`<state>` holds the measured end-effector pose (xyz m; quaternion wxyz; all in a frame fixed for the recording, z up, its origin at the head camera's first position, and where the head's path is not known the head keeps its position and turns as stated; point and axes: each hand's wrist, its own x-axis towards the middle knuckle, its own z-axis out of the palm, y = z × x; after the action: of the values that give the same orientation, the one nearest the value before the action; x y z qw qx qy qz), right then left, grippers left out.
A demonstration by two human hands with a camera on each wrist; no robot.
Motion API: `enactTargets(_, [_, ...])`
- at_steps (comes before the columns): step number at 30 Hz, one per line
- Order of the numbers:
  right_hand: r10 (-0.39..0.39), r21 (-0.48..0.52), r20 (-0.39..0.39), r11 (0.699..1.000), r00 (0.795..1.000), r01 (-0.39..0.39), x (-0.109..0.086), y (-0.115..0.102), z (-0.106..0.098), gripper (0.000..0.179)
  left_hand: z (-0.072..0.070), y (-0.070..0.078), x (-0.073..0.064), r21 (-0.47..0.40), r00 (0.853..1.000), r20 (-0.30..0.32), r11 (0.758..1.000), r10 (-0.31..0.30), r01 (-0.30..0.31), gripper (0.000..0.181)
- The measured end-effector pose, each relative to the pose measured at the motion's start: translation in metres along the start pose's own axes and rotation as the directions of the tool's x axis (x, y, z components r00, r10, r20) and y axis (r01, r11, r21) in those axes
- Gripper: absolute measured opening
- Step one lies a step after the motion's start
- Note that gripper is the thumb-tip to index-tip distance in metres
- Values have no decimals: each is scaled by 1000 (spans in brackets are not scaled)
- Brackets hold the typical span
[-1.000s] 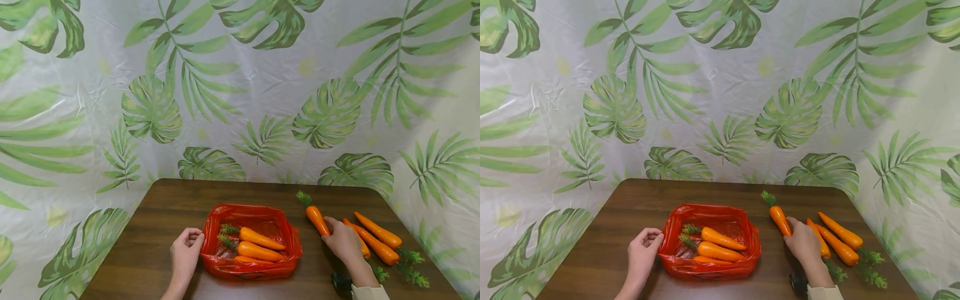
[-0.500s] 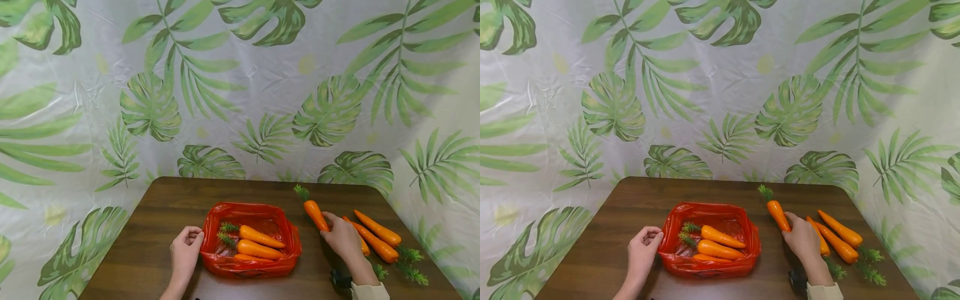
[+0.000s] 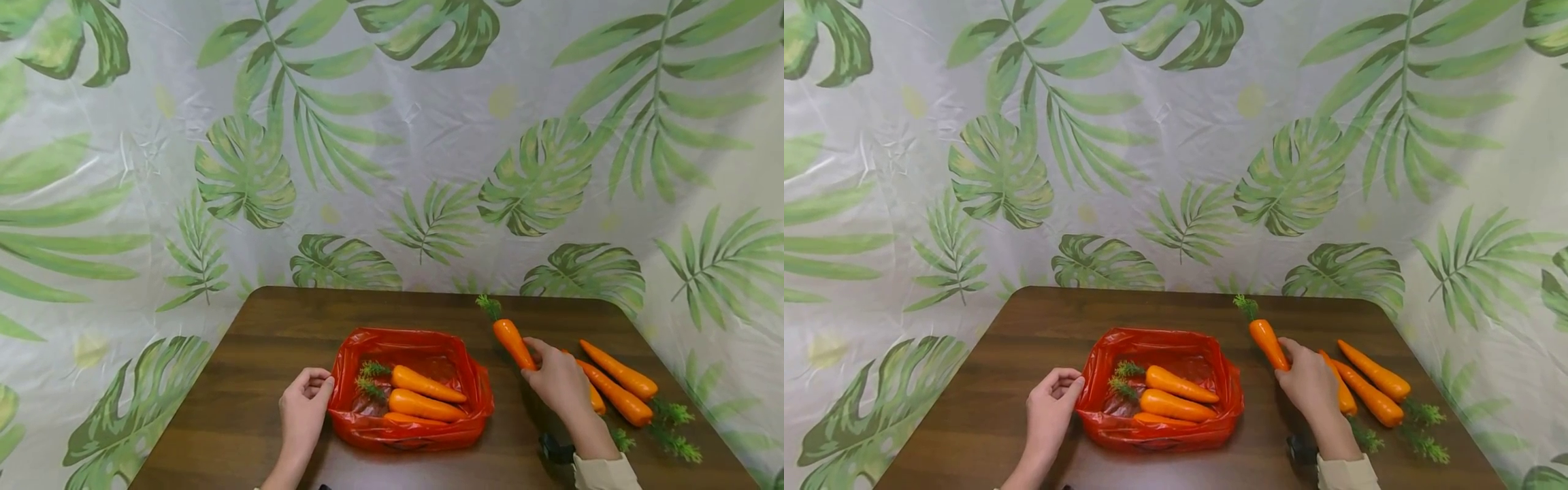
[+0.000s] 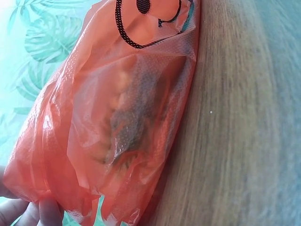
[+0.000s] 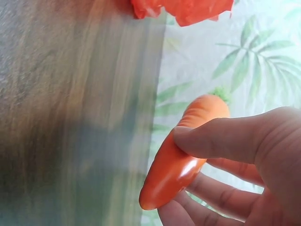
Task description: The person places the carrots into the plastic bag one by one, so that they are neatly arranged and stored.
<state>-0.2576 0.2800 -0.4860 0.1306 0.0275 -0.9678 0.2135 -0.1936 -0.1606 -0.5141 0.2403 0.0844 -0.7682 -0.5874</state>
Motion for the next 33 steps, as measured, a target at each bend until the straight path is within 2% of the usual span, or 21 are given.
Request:
enactTargets(8, [-30, 3, -29, 1000, 999, 30, 3, -11, -7, 61, 0, 2, 0, -1, 999, -10, 999, 32, -32, 9])
enactTargets(15, [-34, 0, -31, 999, 999, 34, 5, -19, -9, 61, -1, 1, -1, -13, 1000, -4, 1000, 14, -14, 5])
enactTargets(26, [-13, 14, 2, 1000, 1000, 13, 6, -30, -15, 63, -1, 1, -1, -12, 999, -3, 999, 40, -40, 5])
enactTargets(33, [-46, 8, -40, 999, 998, 47, 8, -37, -20, 61, 0, -1, 0, -11, 999, -13, 999, 43, -43, 5])
